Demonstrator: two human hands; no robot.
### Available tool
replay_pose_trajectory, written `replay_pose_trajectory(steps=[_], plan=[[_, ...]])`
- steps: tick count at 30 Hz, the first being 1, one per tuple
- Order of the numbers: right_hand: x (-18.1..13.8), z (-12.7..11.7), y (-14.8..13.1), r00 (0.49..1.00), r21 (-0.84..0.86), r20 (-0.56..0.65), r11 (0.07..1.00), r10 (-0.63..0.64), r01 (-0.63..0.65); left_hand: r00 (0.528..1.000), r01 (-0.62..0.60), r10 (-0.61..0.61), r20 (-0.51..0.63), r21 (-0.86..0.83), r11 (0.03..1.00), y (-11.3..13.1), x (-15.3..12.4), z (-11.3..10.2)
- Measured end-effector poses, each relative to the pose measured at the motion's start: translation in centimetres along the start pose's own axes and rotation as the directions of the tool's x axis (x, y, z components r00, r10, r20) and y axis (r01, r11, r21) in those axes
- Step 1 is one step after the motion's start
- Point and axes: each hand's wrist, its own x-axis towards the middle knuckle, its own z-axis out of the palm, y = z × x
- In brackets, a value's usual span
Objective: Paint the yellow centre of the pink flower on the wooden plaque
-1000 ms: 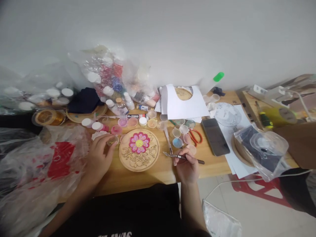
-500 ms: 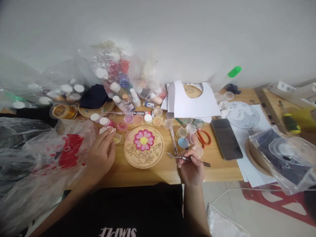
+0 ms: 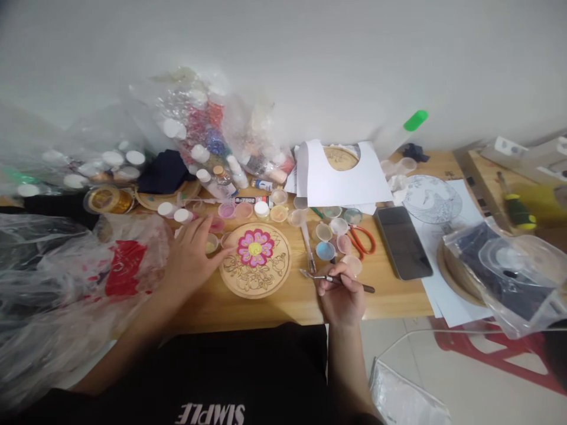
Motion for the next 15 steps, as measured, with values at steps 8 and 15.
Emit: replay_pose_trajectory(steps=[8,15], plan=[[0.0,0.0,-0.1,1.000,-0.023,-0.012,1.000,0.006,-0.006,0.999,-0.012,0.012,-0.033,0.003,1.000,-0.3,-0.4,0.3],[0.1,0.0,-0.1,1.000,-0.060,-0.021,0.998,0.007,-0.008,0.981,-0.044,0.023,-0.191,-0.105,0.993,-0.6,-1.5,-0.3]])
